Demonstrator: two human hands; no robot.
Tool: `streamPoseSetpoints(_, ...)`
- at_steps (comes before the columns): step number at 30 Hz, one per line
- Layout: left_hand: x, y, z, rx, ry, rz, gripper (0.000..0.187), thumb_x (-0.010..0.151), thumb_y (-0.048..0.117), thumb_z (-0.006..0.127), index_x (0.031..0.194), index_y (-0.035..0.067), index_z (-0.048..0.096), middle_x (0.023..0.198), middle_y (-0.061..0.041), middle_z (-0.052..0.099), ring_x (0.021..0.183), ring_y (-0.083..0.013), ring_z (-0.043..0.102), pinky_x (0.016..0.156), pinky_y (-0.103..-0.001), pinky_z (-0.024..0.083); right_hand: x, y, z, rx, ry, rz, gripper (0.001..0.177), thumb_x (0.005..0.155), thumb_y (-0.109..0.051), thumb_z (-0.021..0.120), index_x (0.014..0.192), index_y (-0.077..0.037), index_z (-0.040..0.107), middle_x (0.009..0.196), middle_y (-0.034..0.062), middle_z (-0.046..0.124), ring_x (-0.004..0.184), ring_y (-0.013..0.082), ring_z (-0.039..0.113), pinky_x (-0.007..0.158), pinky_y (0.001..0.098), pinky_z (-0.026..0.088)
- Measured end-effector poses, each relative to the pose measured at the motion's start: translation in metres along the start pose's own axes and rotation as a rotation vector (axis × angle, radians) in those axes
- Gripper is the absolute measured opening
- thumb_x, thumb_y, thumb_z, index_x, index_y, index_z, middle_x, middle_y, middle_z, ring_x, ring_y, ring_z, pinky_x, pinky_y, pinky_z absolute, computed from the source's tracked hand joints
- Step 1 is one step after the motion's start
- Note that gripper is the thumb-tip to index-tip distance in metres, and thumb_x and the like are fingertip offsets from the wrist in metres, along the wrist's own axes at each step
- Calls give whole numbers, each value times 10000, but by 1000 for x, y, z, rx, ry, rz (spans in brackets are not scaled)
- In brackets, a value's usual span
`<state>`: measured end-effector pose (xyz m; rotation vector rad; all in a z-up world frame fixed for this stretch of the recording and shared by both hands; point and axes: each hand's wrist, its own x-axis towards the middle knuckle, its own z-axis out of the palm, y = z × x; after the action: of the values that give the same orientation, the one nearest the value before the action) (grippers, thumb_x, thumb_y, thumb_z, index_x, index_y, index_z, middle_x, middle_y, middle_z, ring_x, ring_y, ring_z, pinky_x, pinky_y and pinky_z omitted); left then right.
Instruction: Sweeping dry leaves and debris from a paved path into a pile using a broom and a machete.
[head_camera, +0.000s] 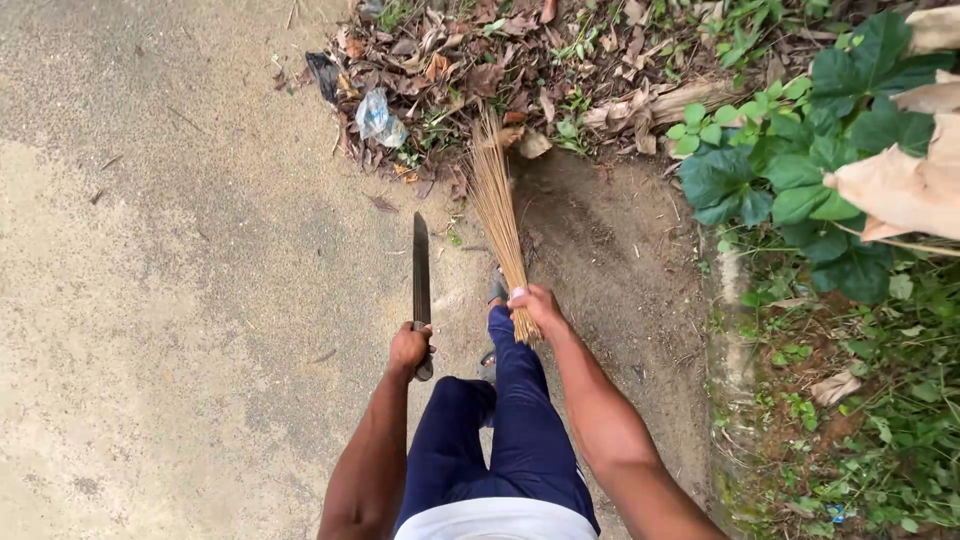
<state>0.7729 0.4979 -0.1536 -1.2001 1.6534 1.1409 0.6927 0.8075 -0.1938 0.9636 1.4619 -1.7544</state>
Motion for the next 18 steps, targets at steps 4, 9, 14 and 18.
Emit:
streamPoseSetpoints(4,-6,61,-49,43,40,20,508,926,365,636,1311,37,585,824,-111,740,692,-237,764,719,-359,607,-73,-22,-17,111,-20,-12,455,751,-64,731,1166,45,580,743,220,632,435,314,655,382,426,587)
streamPoseSetpoints(9,-12,114,-128,180,130,58,535,930,427,628,1331,75,595,882,-186,779,890,-328,770,942,-470,535,-63,-110,-26,-26,155,-130,700,907,-159,723,1485,64,399,895,245,613,510,315,671,481,443,625)
streamPoseSetpoints(14,46,159,-205,320,236,74,633,972,497,578,1464,103,517,1311,-288,654,1277,-471,575,1126,-519,431,188,-30,-71,387,-77,-57,334,928,-286,635,1226,-137,616,953,239,665,748,353,692,638,377,590)
streamPoseSetpoints(18,73,201,-259,349,230,112,563,948,496,599,1379,135,572,1176,-257,707,1174,-450,640,1060,-523,476,174,-9,15,-33,-232,-126,807,628,113,765,1391,2,526,924,242,668,788,354,734,710,444,622)
